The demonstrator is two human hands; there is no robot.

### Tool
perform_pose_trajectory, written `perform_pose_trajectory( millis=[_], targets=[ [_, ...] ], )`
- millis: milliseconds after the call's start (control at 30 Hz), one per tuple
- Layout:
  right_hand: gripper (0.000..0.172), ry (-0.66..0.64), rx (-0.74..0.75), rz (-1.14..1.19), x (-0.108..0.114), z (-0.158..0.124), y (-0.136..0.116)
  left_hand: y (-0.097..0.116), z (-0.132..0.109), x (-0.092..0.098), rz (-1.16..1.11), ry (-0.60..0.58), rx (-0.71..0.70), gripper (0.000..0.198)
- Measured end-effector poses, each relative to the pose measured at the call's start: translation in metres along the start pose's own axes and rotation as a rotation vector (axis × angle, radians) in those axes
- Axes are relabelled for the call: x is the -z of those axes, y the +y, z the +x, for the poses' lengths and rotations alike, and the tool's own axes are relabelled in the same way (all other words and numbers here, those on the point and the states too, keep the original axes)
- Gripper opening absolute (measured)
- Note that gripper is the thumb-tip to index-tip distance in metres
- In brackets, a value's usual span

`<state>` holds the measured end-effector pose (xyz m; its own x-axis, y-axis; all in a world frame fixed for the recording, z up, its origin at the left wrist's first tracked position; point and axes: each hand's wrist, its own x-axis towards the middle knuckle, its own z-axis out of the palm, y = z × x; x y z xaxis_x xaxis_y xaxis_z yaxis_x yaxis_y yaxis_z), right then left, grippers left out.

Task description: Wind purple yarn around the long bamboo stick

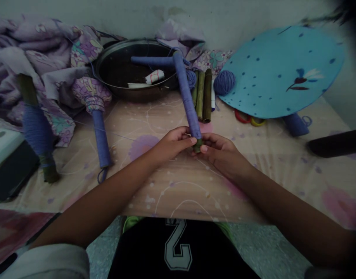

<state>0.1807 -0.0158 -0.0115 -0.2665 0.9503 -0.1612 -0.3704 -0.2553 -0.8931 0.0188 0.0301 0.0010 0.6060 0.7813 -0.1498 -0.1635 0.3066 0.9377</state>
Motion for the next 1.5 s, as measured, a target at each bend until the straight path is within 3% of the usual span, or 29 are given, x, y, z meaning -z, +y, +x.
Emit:
perform_pose_trajectory(
  millis=[233, 533, 833, 1067, 1200, 1367, 1500],
  targets=[
    [0.032, -0.036, -0.02, 0.002, 0.001, 0.001, 0.0, 0.001, 0.0, 0.0, 0.03, 0.0, 0.026, 0.012],
    [0.034, 0.092, -0.05, -0.062, -0.005, 0.0, -0.003, -0.01, 0.0, 0.006, 0.221, -0.016, -0.071, 0.023],
    [0.027, -0.046, 0.033, -0.081, 0.002, -0.002, 0.003, -0.005, -0.004, 0.006, 0.253, -0.044, -0.1, 0.032],
    [0.029, -0.064, 0.077, -0.05, 0.004, 0.0, 0.007, -0.002, -0.008, 0.006, 0.838, 0.034, -0.365, 0.037],
    [0.03, -0.026, 0.084, -0.052, 0.005, 0.0, 0.008, -0.001, -0.011, 0.002, 0.988, 0.025, -0.449, 0.032],
    [0.027, -0.006, 0.121, -0.168, 0.007, 0.0, 0.009, -0.002, -0.009, 0.003, 1.026, 0.054, -0.523, 0.035],
    [0.031, -0.002, 0.131, -0.289, 0.006, -0.001, 0.006, -0.004, -0.008, 0.005, 0.912, 0.055, -0.424, 0.029]
  ],
)
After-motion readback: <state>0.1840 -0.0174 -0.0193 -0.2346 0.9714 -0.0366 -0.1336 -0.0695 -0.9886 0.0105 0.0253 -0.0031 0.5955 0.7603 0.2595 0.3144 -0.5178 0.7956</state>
